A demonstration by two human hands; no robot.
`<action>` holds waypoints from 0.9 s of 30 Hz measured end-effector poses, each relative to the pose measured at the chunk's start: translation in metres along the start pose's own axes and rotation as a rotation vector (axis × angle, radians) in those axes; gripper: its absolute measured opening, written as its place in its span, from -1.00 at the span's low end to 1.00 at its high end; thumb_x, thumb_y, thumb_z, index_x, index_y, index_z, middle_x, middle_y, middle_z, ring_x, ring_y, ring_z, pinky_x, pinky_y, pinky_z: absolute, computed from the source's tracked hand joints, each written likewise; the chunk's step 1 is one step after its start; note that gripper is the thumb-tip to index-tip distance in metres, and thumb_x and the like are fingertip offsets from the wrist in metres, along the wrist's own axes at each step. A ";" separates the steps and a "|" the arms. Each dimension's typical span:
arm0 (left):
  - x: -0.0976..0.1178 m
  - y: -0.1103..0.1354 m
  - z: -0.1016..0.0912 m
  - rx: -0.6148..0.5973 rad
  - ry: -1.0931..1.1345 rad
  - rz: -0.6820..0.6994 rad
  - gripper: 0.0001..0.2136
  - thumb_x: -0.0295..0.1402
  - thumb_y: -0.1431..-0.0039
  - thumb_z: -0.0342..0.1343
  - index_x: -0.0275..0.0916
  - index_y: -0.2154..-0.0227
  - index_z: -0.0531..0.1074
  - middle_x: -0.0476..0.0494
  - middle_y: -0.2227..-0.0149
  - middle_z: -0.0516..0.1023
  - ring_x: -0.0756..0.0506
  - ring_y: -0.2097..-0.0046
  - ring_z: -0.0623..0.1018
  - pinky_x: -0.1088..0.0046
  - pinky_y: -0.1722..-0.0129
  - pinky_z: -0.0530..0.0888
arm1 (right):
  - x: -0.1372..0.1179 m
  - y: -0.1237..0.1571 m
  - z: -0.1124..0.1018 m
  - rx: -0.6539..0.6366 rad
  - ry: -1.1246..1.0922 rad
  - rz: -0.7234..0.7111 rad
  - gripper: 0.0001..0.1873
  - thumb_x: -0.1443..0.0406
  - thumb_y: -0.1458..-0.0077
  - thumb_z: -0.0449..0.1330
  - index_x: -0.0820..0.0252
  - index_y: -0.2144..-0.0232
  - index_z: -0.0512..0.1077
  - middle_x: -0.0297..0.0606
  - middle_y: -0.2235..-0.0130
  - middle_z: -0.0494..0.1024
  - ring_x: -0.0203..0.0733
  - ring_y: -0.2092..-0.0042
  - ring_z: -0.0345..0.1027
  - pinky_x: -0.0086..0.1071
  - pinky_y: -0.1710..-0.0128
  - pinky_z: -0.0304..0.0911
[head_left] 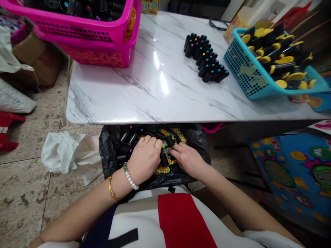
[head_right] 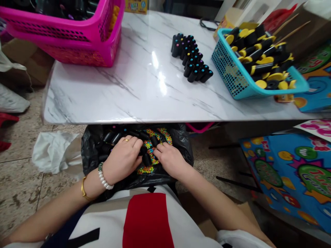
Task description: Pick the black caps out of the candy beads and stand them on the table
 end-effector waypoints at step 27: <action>-0.015 0.010 -0.013 0.303 0.567 -0.020 -0.78 -0.42 -0.12 0.23 -0.26 0.17 0.37 -0.10 0.26 0.48 -0.12 0.19 0.45 0.29 0.14 0.42 | 0.079 -0.015 -0.119 0.890 -0.259 0.314 -0.46 0.23 0.00 0.34 0.17 -0.06 0.41 -0.13 0.08 0.53 -0.07 0.15 0.42 -0.16 0.10 0.37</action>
Point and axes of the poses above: each hand's wrist, its own y-axis away from the middle knuckle, its own z-axis out of the palm, x = y × z, the point moved 4 cm from there along -y, towards the middle knuckle
